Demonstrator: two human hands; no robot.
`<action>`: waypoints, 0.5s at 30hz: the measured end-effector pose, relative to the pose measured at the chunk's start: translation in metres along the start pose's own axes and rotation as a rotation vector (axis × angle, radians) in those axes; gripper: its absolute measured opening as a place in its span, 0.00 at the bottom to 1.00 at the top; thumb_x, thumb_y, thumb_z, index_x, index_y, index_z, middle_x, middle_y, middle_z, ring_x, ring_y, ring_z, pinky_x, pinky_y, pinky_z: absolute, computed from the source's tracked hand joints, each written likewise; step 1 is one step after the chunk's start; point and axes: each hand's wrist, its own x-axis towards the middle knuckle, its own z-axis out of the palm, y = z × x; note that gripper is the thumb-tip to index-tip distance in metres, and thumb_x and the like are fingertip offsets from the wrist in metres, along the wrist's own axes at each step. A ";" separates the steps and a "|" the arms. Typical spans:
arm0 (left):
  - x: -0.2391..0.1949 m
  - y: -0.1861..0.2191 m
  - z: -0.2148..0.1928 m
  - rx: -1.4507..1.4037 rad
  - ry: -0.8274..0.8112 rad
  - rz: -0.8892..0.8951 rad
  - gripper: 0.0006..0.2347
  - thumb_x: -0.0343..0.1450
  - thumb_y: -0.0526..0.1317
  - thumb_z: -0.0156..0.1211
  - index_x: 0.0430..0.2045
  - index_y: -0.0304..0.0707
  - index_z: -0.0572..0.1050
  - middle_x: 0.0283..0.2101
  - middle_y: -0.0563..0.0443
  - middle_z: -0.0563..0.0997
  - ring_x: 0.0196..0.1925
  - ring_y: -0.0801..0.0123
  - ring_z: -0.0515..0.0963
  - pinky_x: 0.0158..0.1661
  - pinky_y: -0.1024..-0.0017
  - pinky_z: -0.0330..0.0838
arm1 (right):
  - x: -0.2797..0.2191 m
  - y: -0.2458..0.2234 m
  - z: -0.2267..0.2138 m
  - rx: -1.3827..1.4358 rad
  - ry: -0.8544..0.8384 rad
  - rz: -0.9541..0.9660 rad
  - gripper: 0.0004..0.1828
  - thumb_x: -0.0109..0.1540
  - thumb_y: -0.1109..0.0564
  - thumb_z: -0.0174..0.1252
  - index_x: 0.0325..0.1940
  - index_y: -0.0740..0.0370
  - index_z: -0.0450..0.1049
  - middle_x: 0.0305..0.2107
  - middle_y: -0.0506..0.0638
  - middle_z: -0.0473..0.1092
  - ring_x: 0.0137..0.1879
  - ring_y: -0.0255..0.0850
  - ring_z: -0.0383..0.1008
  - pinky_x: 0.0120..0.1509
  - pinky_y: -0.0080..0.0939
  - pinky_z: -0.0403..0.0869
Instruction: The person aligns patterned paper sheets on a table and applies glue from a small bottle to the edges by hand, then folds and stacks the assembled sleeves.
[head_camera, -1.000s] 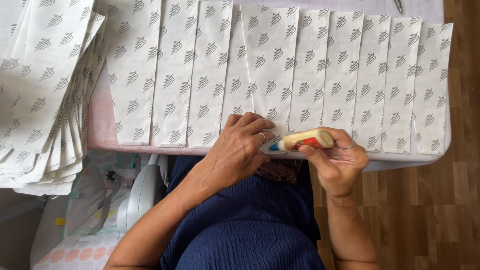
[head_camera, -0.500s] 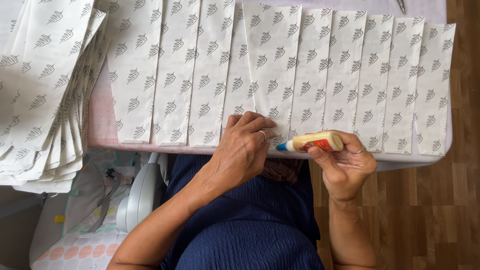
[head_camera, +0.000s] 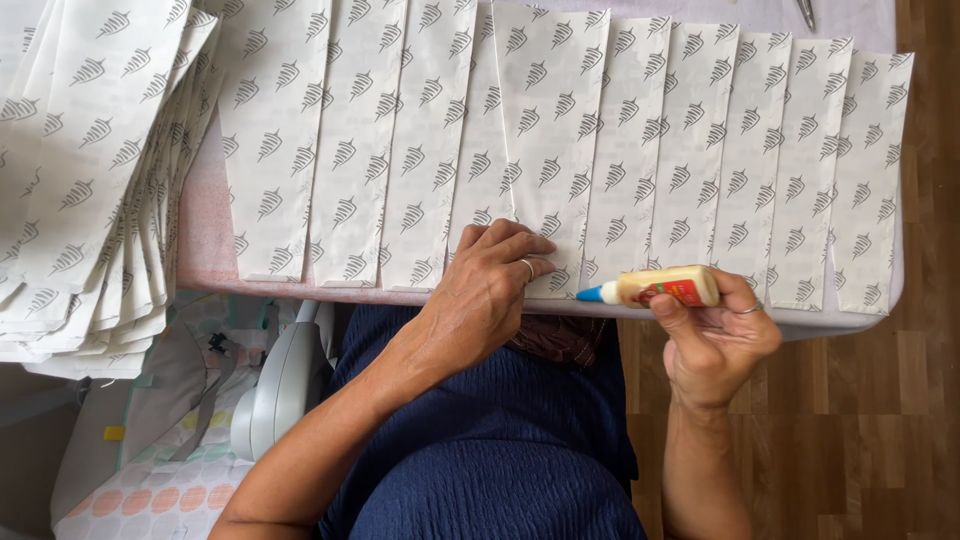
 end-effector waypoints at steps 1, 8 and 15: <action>-0.003 -0.006 0.001 0.002 0.001 -0.002 0.12 0.69 0.23 0.47 0.32 0.32 0.82 0.44 0.44 0.82 0.53 0.55 0.76 0.51 0.62 0.64 | 0.002 -0.012 0.009 0.003 -0.002 0.000 0.21 0.54 0.69 0.70 0.47 0.79 0.69 0.36 0.68 0.73 0.48 0.50 0.79 0.56 0.51 0.79; -0.021 -0.031 -0.028 0.130 0.112 0.074 0.05 0.71 0.27 0.58 0.34 0.32 0.80 0.43 0.48 0.81 0.45 0.56 0.72 0.43 0.60 0.59 | 0.006 -0.046 0.050 -0.045 0.063 0.053 0.21 0.55 0.58 0.72 0.45 0.69 0.73 0.33 0.53 0.73 0.41 0.40 0.74 0.48 0.36 0.77; -0.034 -0.030 -0.043 0.145 -0.015 -0.060 0.07 0.63 0.35 0.72 0.31 0.34 0.82 0.42 0.50 0.82 0.50 0.58 0.74 0.51 0.63 0.63 | 0.004 -0.043 0.090 0.044 -0.177 0.002 0.19 0.53 0.71 0.71 0.43 0.77 0.70 0.35 0.66 0.75 0.49 0.49 0.79 0.55 0.49 0.78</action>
